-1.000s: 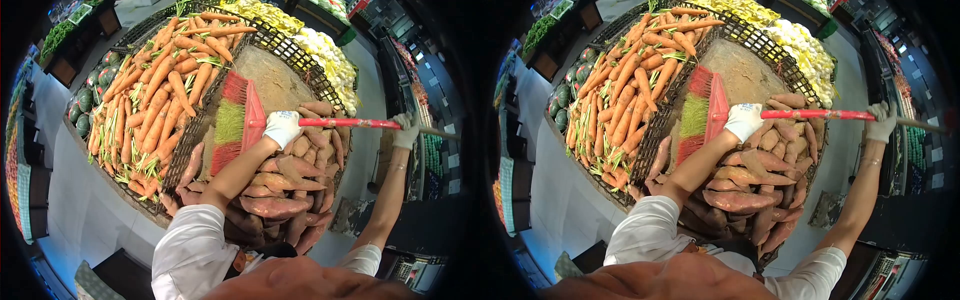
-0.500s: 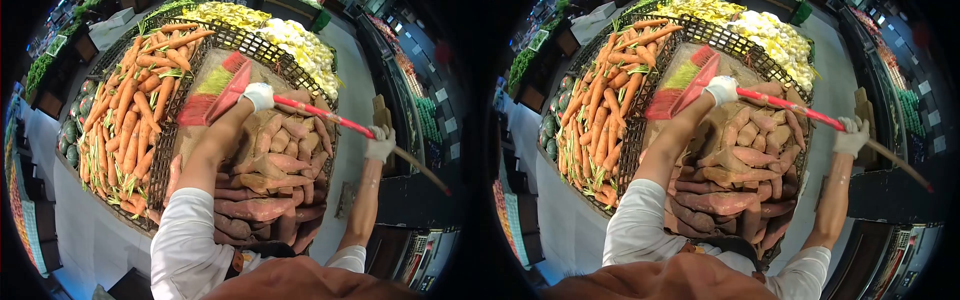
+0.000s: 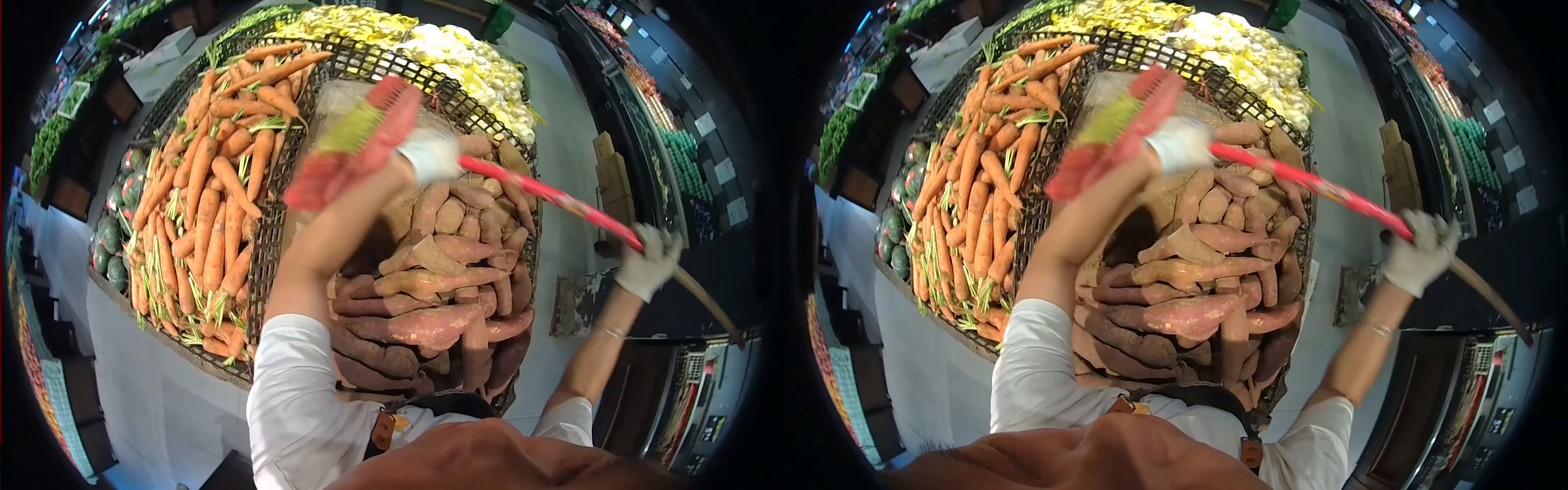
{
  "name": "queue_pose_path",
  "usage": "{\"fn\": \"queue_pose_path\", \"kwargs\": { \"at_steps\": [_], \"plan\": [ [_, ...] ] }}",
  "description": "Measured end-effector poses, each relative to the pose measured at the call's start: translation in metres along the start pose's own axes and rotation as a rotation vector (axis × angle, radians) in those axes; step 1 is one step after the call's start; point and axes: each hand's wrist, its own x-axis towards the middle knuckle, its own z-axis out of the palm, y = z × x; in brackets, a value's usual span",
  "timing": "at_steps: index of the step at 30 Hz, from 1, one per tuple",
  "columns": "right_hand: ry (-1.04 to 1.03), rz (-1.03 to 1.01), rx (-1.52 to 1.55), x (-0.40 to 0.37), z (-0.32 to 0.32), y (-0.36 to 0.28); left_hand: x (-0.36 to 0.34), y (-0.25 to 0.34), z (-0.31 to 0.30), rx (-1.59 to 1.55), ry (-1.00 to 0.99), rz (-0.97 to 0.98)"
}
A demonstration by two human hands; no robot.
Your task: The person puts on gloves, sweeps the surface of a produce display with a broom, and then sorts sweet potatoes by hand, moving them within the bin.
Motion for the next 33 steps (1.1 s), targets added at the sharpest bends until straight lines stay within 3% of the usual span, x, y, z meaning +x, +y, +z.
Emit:
{"fn": "queue_pose_path", "kwargs": {
  "at_steps": [1, 3, 5, 6, 10, 11, 12, 13, 14, 15, 17, 18, 20, 21, 22, 24, 25, 27, 30, 33],
  "plan": [
    [0.244, -0.087, -0.050, -0.013, 0.028, 0.031, -0.003, -0.019, -0.016, -0.064, -0.001, -0.011],
    [-0.323, 0.304, 0.415, 0.036, -0.035, 0.072, 0.033, -0.072, 0.006, 0.016, 0.051, -0.113],
    [-0.102, 0.141, 0.201, 0.030, -0.020, 0.096, 0.057, -0.085, 0.034, 0.033, -0.006, -0.154],
    [-0.047, 0.167, 0.185, 0.036, -0.030, 0.102, 0.063, -0.086, 0.042, 0.037, -0.036, -0.181],
    [0.356, 0.108, -0.121, 0.030, -0.042, 0.084, 0.078, -0.057, 0.060, 0.034, -0.156, -0.100],
    [0.343, 0.046, -0.097, 0.027, -0.048, 0.071, 0.075, -0.040, 0.059, -0.002, -0.162, -0.060],
    [0.194, 0.047, -0.009, 0.035, -0.079, 0.052, 0.078, -0.024, 0.066, -0.037, -0.191, -0.032],
    [0.279, -0.028, -0.004, 0.018, -0.060, 0.035, 0.082, -0.008, 0.072, -0.076, -0.211, -0.002],
    [0.202, -0.058, 0.038, 0.014, -0.063, 0.014, 0.078, 0.012, 0.071, -0.103, -0.194, 0.077],
    [-0.021, 0.037, 0.196, 0.017, -0.083, -0.007, 0.072, 0.027, 0.066, -0.127, -0.172, 0.159],
    [-0.073, -0.012, 0.145, 0.015, -0.084, -0.027, 0.063, 0.033, 0.055, -0.103, -0.167, 0.176],
    [-0.269, 0.065, 0.236, 0.015, -0.084, -0.032, 0.055, 0.040, 0.039, -0.086, -0.164, 0.184],
    [-0.284, 0.097, 0.269, 0.015, -0.072, -0.023, 0.027, 0.033, -0.002, -0.153, -0.114, 0.136],
    [-0.285, 0.111, 0.290, 0.014, -0.058, -0.012, 0.038, 0.013, 0.003, -0.079, -0.189, 0.067],
    [-0.034, -0.018, 0.165, 0.005, -0.031, 0.014, 0.033, 0.003, -0.002, -0.054, -0.108, 0.004],
    [0.061, 0.034, 0.203, 0.031, -0.025, 0.050, 0.024, -0.030, 0.000, -0.001, 0.140, -0.070],
    [-0.103, 0.207, 0.363, 0.058, -0.051, 0.071, 0.031, -0.054, 0.015, 0.036, 0.296, -0.075],
    [-0.220, 0.183, 0.434, 0.094, -0.079, 0.103, 0.043, -0.063, 0.035, 0.240, 0.543, -0.075],
    [0.173, 0.177, 0.168, 0.114, -0.090, 0.131, 0.071, -0.077, 0.080, 0.276, 0.375, -0.173],
    [0.313, 0.129, -0.008, 0.116, -0.121, 0.113, 0.080, -0.042, 0.086, 0.204, 0.096, -0.122]
  ]
}}
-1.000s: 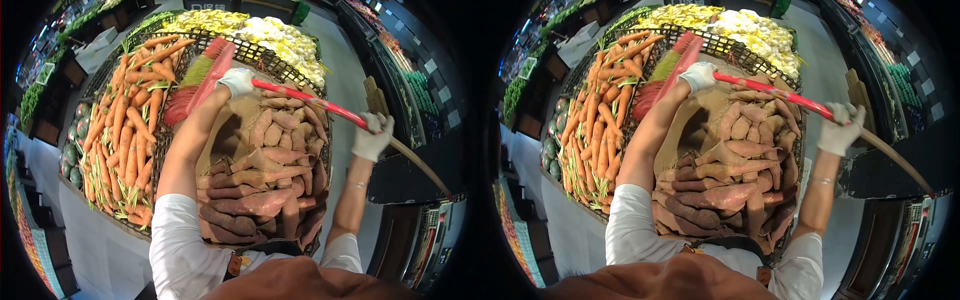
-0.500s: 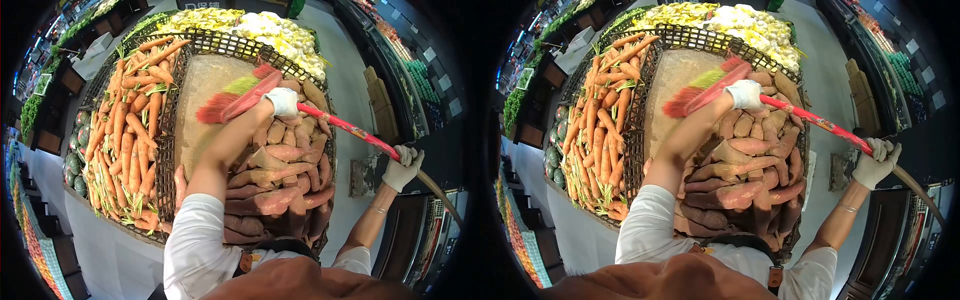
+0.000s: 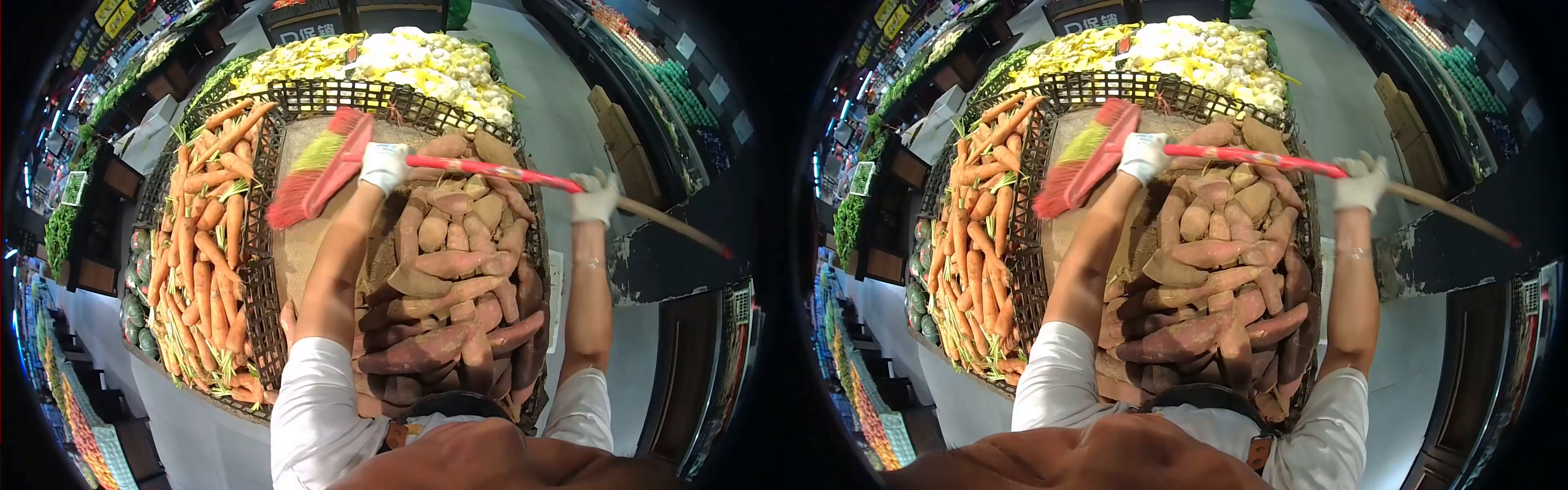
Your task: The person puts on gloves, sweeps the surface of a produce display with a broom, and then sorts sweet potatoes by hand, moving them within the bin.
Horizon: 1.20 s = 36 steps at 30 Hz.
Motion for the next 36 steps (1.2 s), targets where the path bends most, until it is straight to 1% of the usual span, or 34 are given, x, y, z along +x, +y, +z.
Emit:
{"fn": "queue_pose_path", "kwargs": {
  "at_steps": [2, 4, 6, 7, 8, 9, 10, 11, 12, 14, 15, 16, 17, 18, 19, 20, 21, 22, 23, 24, 25, 26, 27, 28, 29, 30, 31, 32, 33, 34, 36],
  "plan": [
    [0.126, -0.127, -0.112, -0.038, 0.002, -0.039, 0.003, 0.033, -0.011, -0.021, -0.112, 0.099],
    [0.158, -0.268, -0.087, -0.042, -0.027, -0.080, -0.005, 0.067, -0.019, -0.083, -0.085, 0.253],
    [-1.045, 0.157, 0.371, 0.035, -0.122, -0.135, -0.021, 0.088, -0.048, -0.129, -0.099, 0.306],
    [-0.912, 0.101, 0.322, 0.028, -0.117, -0.136, -0.024, 0.090, -0.056, -0.077, -0.091, 0.307],
    [-0.777, 0.047, 0.272, 0.013, -0.099, -0.134, -0.024, 0.083, -0.055, -0.034, 0.042, 0.308],
    [-0.654, -0.030, 0.217, -0.002, -0.079, -0.124, -0.021, 0.066, -0.058, -0.061, 0.111, 0.336],
    [-0.537, -0.144, 0.116, -0.018, -0.059, -0.100, -0.022, 0.056, -0.087, -0.078, -0.061, 0.279],
    [-0.438, -0.266, -0.033, -0.033, -0.043, -0.074, -0.018, 0.035, -0.089, -0.053, -0.018, 0.271],
    [-0.388, -0.319, -0.134, -0.042, -0.026, -0.045, -0.011, 0.012, -0.088, 0.072, -0.017, 0.209],
    [-0.318, -0.170, -0.074, -0.048, 0.002, 0.002, -0.004, -0.035, -0.083, 0.089, -0.006, 0.146],
    [-0.273, 0.208, 0.318, -0.041, 0.002, 0.020, 0.000, -0.050, -0.081, 0.187, -0.080, 0.130],
    [-0.405, 0.287, 0.443, -0.037, -0.009, 0.037, 0.004, -0.058, -0.076, 0.280, -0.157, 0.109],
    [-0.297, 0.103, 0.230, -0.044, -0.014, 0.031, 0.007, -0.058, -0.067, 0.264, -0.171, 0.086],
    [-0.193, -0.071, 0.004, -0.059, -0.016, 0.020, 0.009, -0.043, -0.052, 0.173, -0.154, 0.075],
    [-0.081, -0.023, 0.089, -0.071, -0.011, -0.005, 0.014, -0.014, -0.038, 0.081, -0.123, 0.058],
    [0.030, 0.025, 0.170, -0.078, -0.014, -0.028, 0.004, 0.017, -0.043, -0.011, -0.161, 0.088],
    [-0.151, 0.028, 0.188, -0.076, -0.037, -0.050, 0.009, 0.035, -0.026, 0.018, -0.198, 0.189],
    [-0.331, 0.028, 0.209, -0.078, -0.056, -0.069, 0.015, 0.048, 0.001, -0.046, -0.187, 0.256],
    [-0.152, -0.051, 0.166, -0.097, -0.044, -0.081, 0.006, 0.071, -0.004, -0.105, -0.197, 0.272],
    [0.026, -0.130, 0.124, -0.117, -0.032, -0.091, 0.003, 0.079, -0.004, -0.085, -0.165, 0.282],
    [-0.166, -0.022, 0.235, -0.123, -0.044, -0.104, -0.003, 0.081, -0.005, -0.093, -0.168, 0.278],
    [-0.360, 0.093, 0.346, -0.123, -0.057, -0.119, -0.011, 0.084, -0.023, -0.097, -0.169, 0.269],
    [-0.446, 0.034, 0.324, -0.127, -0.060, -0.128, -0.017, 0.081, -0.040, -0.100, -0.113, 0.262],
    [-0.633, 0.058, 0.355, -0.118, -0.071, -0.134, -0.025, 0.077, -0.054, -0.098, -0.070, 0.258],
    [-0.534, 0.025, 0.299, -0.128, -0.059, -0.127, -0.035, 0.072, -0.061, -0.100, -0.033, 0.258],
    [-0.434, -0.011, 0.237, -0.145, -0.035, -0.114, -0.033, 0.046, -0.045, -0.193, 0.171, 0.348],
    [-0.349, -0.046, 0.199, -0.156, -0.014, -0.094, -0.036, 0.031, -0.054, -0.141, 0.129, 0.316],
    [-0.262, -0.078, 0.157, -0.167, 0.006, -0.074, -0.037, 0.011, -0.053, -0.124, 0.172, 0.269],
    [-0.175, -0.105, 0.113, -0.179, 0.026, -0.055, -0.033, -0.014, -0.035, -0.174, 0.214, 0.197],
    [-0.526, -0.103, 0.073, -0.179, 0.021, -0.034, -0.039, -0.023, -0.028, -0.113, 0.093, 0.072],
    [-0.735, -0.125, 0.060, -0.193, 0.029, -0.035, -0.057, -0.011, -0.016, -0.254, 0.190, 0.012]
  ]
}}
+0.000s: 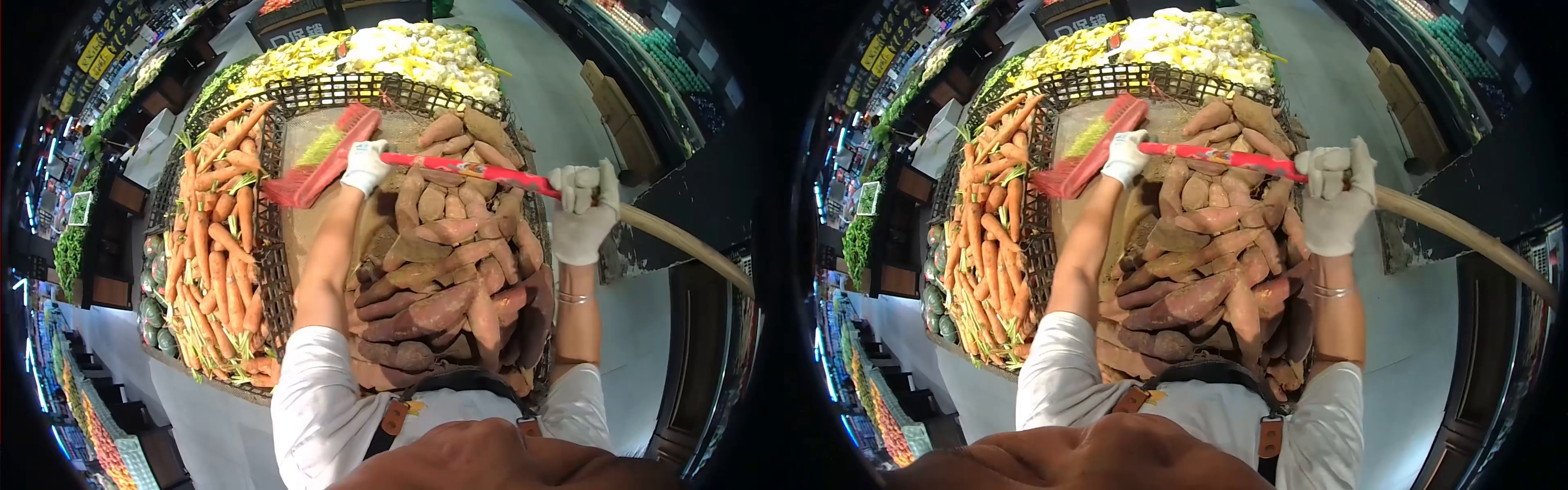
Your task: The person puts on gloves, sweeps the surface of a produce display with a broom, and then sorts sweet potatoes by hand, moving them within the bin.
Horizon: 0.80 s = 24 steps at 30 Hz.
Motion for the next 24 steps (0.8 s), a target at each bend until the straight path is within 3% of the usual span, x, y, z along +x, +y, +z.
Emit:
{"fn": "queue_pose_path", "kwargs": {
  "at_steps": [1, 2, 3, 4, 7, 12, 13, 14, 15, 16, 18, 19, 20, 22, 23, 24],
  "plan": [
    [0.080, 0.023, 0.036, -0.004, 0.000, -0.010, -0.009, 0.005, 0.001, -0.128, 0.012, 0.046],
    [0.143, 0.054, 0.069, -0.003, 0.004, -0.024, -0.013, 0.009, 0.005, -0.043, -0.059, 0.084],
    [0.278, -0.039, -0.180, -0.004, 0.032, -0.040, -0.021, 0.021, 0.007, -0.145, -0.088, 0.029],
    [0.224, -0.119, -0.359, -0.005, 0.045, -0.052, -0.034, 0.045, 0.001, -0.168, -0.122, -0.047],
    [-0.092, 0.009, -0.096, -0.009, 0.063, -0.100, -0.064, 0.081, -0.001, -0.221, -0.195, -0.041],
    [-0.236, -0.100, -0.129, -0.044, 0.079, -0.155, -0.093, 0.104, -0.034, -0.168, -0.078, 0.110],
    [-0.305, -0.101, -0.107, -0.049, 0.085, -0.154, -0.098, 0.108, -0.051, -0.160, -0.059, 0.115],
    [-0.370, -0.097, -0.085, -0.054, 0.096, -0.149, -0.098, 0.102, -0.066, -0.288, 0.175, 0.190],
    [-0.483, -0.115, -0.006, -0.055, 0.105, -0.129, -0.089, 0.088, -0.069, -0.227, 0.190, 0.138],
    [-0.325, -0.367, -0.198, -0.060, 0.099, -0.106, -0.074, 0.070, -0.074, -0.166, 0.210, 0.087],
    [-0.170, -0.401, -0.490, -0.077, 0.127, -0.046, -0.054, 0.009, -0.048, -0.166, 0.323, 0.138],
    [-0.166, -0.273, -0.328, -0.079, 0.116, -0.040, -0.066, 0.006, -0.048, -0.156, 0.076, 0.053],
    [-0.159, -0.144, -0.170, -0.078, 0.107, -0.042, -0.080, 0.019, -0.035, -0.152, 0.018, 0.032],
    [-0.202, -0.015, -0.153, -0.071, 0.103, -0.075, -0.106, 0.050, -0.024, -0.249, -0.007, -0.038],
    [-0.477, -0.003, -0.166, -0.064, 0.104, -0.091, -0.111, 0.056, 0.003, -0.204, 0.007, -0.009],
    [-0.453, 0.028, -0.154, -0.066, 0.111, -0.106, -0.129, 0.080, -0.014, -0.300, -0.009, -0.043]
  ]
}}
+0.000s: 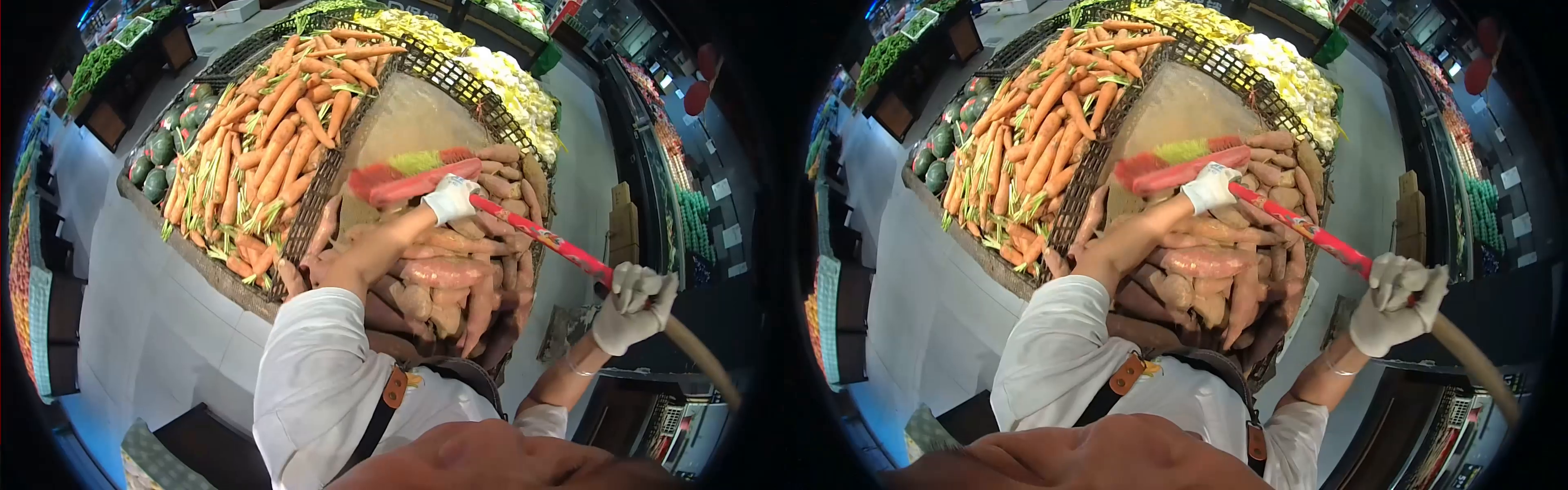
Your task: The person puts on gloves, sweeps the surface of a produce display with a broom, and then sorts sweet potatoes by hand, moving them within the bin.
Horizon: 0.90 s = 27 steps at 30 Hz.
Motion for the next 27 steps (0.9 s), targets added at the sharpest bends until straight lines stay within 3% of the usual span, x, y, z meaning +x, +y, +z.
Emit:
{"fn": "queue_pose_path", "kwargs": {
  "at_steps": [2, 5, 6, 8, 10, 11, 12, 14, 15, 17, 19, 20, 23, 27],
  "plan": [
    [-0.013, -0.038, -0.118, 0.000, 0.017, -0.018, -0.023, 0.020, -0.005, -0.043, 0.057, 0.020],
    [-0.025, -0.126, -0.059, -0.008, 0.050, -0.039, -0.034, 0.032, -0.009, -0.025, 0.056, 0.058],
    [-0.066, -0.178, -0.068, -0.011, 0.052, -0.050, -0.040, 0.061, -0.052, 0.020, -0.151, 0.017],
    [-0.229, -0.271, -0.057, -0.013, 0.053, -0.069, -0.026, 0.060, -0.058, -0.015, 0.062, 0.180],
    [-0.362, -0.313, -0.099, -0.013, 0.048, -0.075, 0.003, 0.060, -0.079, 0.133, 0.175, 0.170],
    [-0.231, -0.339, -0.055, -0.021, 0.061, -0.060, 0.012, 0.056, -0.096, 0.139, 0.159, 0.158],
    [-0.099, -0.386, -0.251, -0.028, 0.084, -0.042, 0.022, 0.050, -0.110, 0.142, 0.141, 0.147],
    [0.075, -0.365, -0.219, -0.039, 0.097, 0.015, 0.046, -0.019, -0.082, 0.180, 0.269, 0.218],
    [0.135, -0.343, -0.364, -0.045, 0.099, 0.041, 0.029, -0.043, -0.071, 0.218, 0.229, 0.191],
    [0.045, -0.217, -0.223, -0.046, 0.085, 0.038, -0.009, -0.058, -0.044, 0.214, 0.191, 0.095],
    [-0.102, -0.109, -0.044, -0.032, 0.077, 0.020, -0.035, -0.032, -0.031, 0.125, 0.145, -0.034],
    [-0.159, -0.109, -0.096, -0.020, 0.078, 0.004, -0.054, -0.009, -0.027, 0.056, 0.075, -0.110],
    [-0.374, -0.082, -0.033, 0.011, 0.075, -0.020, -0.079, 0.019, -0.017, -0.040, 0.325, -0.066],
    [-0.489, -0.087, -0.017, 0.039, 0.067, -0.043, -0.065, 0.042, -0.042, -0.062, 0.300, -0.047]
  ]
}}
